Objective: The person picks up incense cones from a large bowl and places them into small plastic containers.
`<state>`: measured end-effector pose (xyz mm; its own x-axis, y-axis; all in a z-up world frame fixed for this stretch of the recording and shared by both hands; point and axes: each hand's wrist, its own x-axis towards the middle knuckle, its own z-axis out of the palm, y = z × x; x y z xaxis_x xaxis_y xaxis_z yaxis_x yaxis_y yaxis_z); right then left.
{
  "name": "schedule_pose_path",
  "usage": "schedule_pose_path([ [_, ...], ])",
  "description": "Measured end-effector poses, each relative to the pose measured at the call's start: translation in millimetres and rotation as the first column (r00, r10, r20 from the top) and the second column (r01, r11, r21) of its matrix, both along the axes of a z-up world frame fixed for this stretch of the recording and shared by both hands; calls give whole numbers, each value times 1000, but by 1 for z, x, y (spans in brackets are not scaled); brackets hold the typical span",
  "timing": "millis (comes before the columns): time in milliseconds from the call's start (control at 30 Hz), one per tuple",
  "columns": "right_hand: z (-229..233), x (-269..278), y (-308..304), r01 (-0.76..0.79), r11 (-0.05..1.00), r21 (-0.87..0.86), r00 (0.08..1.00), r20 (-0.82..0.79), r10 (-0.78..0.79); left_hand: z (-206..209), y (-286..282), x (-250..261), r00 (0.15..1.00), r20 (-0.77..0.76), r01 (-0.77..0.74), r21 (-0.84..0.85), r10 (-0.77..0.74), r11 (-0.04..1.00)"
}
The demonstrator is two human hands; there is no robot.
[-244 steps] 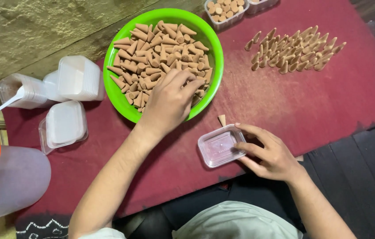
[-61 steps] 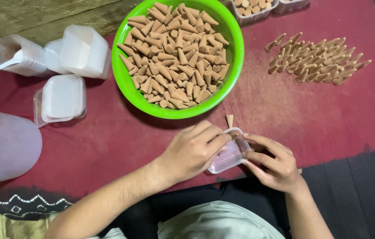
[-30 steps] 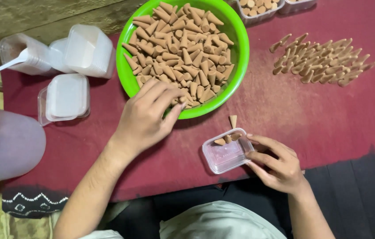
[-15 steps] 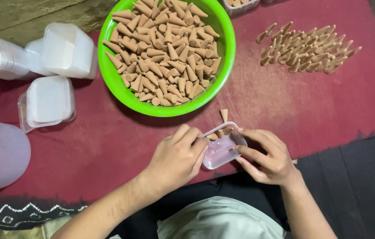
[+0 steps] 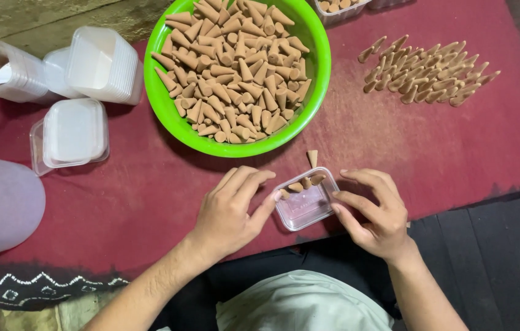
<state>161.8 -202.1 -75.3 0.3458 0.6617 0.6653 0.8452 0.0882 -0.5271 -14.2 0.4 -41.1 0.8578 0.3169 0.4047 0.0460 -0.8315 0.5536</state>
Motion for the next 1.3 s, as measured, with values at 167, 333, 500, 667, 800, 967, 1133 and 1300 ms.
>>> schedule_pose_path([
  [167,14,-17,14,73,991,-114,992,112,-60,-23,19,-4,995,68,72,-95,-66,993],
  [333,24,-27,42,94,976,-198,948,318,-26,-16,37,5,969,97,237,-122,-226,964],
  [500,17,-28,49,119,951,-287,911,412,10,-18,49,15,892,101,448,-48,-441,893],
  [667,10,-29,48,132,949,-285,894,448,11,-46,52,26,854,161,494,49,-495,868],
  [800,7,-31,49,163,947,-278,888,459,-18,-55,50,29,831,198,525,28,-519,851],
  [967,15,-38,48,264,905,-334,844,534,-49,-45,50,25,821,193,538,52,-537,841],
  [1133,7,-34,47,234,923,-304,857,514,-48,-52,49,23,831,203,525,19,-518,851],
  [1300,28,-28,40,176,945,-276,936,345,-74,-48,54,22,833,188,532,-13,-520,847],
])
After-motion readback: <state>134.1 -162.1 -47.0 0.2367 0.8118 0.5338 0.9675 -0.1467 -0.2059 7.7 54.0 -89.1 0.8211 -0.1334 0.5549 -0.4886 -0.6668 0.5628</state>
